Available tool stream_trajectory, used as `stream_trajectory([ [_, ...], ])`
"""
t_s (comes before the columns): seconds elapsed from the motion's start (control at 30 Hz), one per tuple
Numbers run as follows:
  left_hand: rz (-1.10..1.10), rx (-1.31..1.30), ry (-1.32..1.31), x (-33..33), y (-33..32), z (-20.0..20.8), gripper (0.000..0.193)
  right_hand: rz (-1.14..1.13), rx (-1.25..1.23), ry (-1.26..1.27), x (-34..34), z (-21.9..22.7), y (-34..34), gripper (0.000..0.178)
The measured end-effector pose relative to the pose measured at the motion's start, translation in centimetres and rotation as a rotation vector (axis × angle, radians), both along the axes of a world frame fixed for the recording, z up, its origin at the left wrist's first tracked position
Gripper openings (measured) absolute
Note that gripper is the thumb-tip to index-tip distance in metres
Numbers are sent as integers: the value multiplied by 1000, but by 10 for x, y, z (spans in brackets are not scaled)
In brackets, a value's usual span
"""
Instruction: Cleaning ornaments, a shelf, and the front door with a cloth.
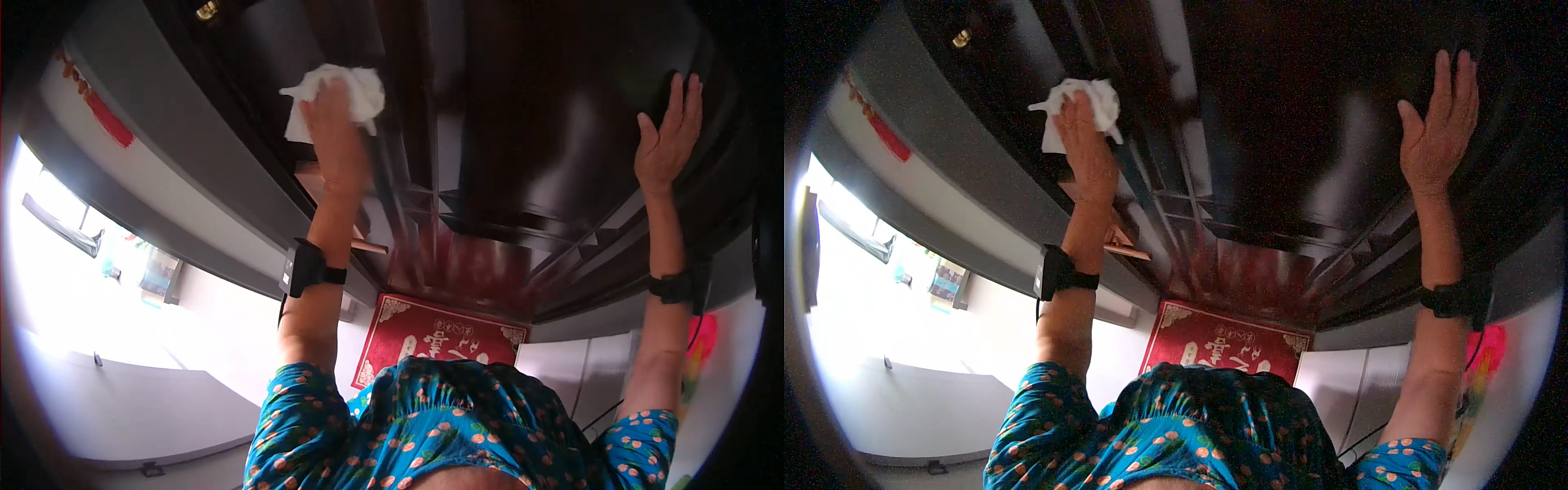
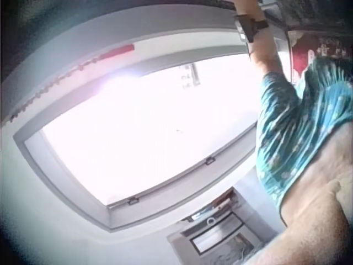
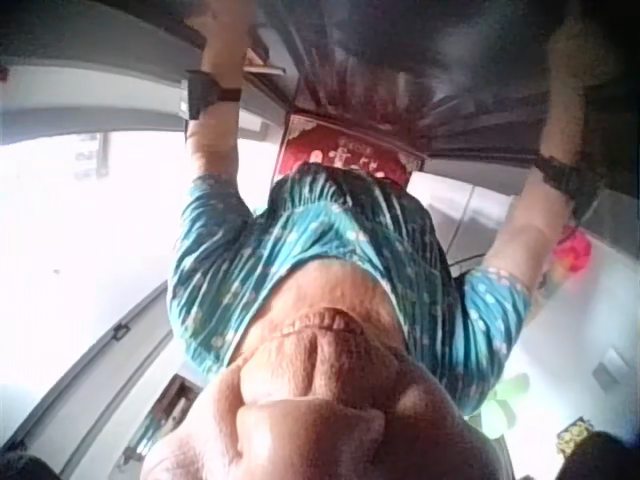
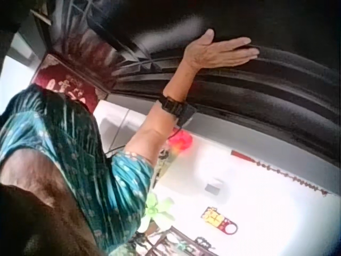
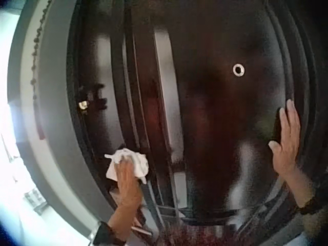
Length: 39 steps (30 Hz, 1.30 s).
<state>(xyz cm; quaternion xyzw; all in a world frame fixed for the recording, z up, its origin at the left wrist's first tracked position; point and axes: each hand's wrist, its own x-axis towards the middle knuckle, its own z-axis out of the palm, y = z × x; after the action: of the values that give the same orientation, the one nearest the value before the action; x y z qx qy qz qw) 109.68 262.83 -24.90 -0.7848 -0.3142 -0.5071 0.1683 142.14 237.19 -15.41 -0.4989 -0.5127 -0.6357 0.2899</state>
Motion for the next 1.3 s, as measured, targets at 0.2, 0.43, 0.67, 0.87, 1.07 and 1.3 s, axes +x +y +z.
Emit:
stream_trajectory([
  [0.2, 66, -206, -422, -42, 45, -39, 64, 2, 18, 6, 1, 0, 6, 58],
  [0.43, -62, -387, -515, -29, 15, -74, 50, -3, 31, 2, 2, -1, 8, 59],
  [0.67, -85, -178, -353, 4, -25, -87, 53, -14, 37, 8, 0, -1, 4, 60],
  [0.87, -30, -236, -231, 22, -24, -80, 46, -16, -9, 37, 0, 0, 3, 63],
  [1.07, -2, 73, -120, 11, -3, 11, 56, -36, -29, 95, -4, -3, 2, 62],
  [1.3, -1, 12, -22, 19, 0, 24, 60, -74, -50, 81, -15, 3, 0, 60],
])
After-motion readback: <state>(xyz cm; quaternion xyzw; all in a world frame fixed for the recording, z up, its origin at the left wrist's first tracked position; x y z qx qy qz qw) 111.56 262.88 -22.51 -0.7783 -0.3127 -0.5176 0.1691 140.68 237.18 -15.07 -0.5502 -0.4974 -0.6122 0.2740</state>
